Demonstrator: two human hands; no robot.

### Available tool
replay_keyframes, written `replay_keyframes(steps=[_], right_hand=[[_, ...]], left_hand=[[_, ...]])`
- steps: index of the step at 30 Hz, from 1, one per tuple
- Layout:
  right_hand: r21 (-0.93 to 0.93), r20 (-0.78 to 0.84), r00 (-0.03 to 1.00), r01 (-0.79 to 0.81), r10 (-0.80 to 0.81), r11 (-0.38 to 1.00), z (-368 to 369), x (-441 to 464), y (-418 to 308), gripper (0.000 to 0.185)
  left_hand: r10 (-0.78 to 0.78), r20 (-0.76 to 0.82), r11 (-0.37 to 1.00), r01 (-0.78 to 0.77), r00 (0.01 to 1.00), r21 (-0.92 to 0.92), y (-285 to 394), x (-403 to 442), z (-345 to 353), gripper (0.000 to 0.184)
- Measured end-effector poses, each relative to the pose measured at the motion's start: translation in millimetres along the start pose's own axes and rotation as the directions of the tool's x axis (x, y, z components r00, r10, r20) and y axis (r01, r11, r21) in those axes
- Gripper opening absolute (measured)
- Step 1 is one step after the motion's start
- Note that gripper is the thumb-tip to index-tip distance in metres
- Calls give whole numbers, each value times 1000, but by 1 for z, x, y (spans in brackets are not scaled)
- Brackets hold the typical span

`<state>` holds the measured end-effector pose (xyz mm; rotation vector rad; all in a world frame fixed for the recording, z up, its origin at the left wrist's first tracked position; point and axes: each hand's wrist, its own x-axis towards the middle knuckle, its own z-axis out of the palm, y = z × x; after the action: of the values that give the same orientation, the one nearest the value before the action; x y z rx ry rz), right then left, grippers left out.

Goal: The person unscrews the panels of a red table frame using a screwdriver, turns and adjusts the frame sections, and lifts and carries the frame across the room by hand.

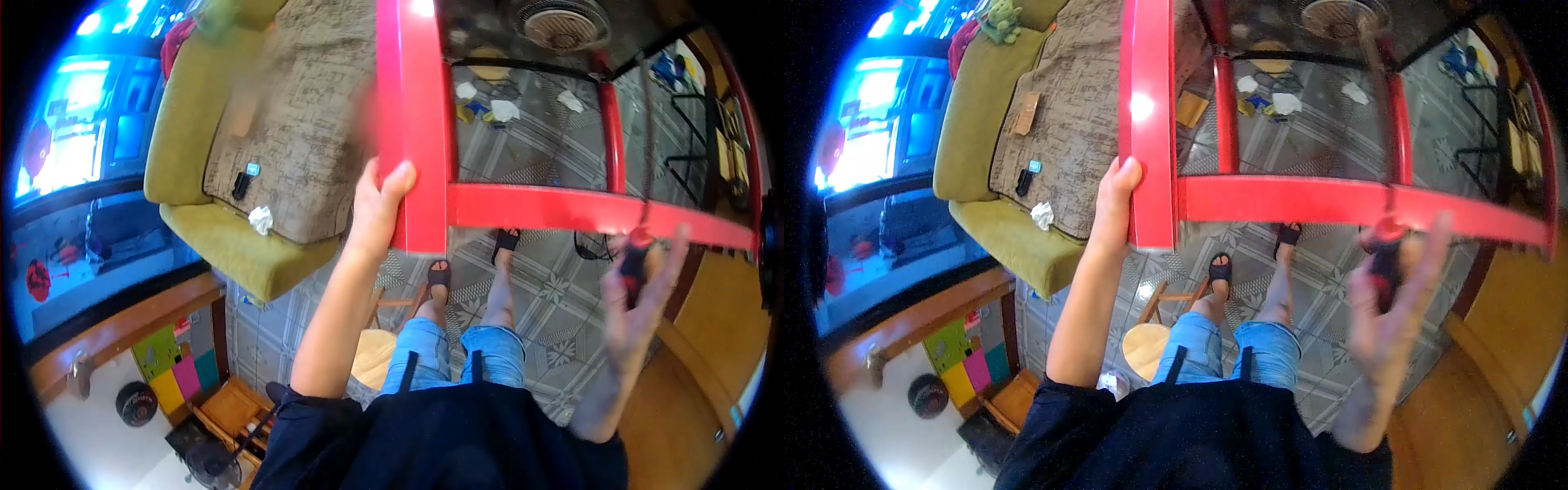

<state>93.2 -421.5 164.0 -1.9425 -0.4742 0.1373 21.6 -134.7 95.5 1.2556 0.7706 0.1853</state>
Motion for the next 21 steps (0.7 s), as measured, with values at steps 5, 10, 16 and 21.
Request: replay_keyframes(steps=[5,10,16,21], right_hand=[[439,403,849,-507,342,742,64,-104,-28,57],[529,530,779,-613,335,587,90,-136,-31,53],[428,383,874,-455,299,781,106,-145,0,52],[484,378,867,-483,324,729,108,-146,5,52]], left_hand=[[-9,62,1000,8,998,27,-10,13,-6,58],[-6,36,1000,5,999,8,-10,15,-4,62],[49,46,999,-48,998,-16,-1,9,4,65],[20,68,1000,-19,998,-15,-3,15,1,68]])
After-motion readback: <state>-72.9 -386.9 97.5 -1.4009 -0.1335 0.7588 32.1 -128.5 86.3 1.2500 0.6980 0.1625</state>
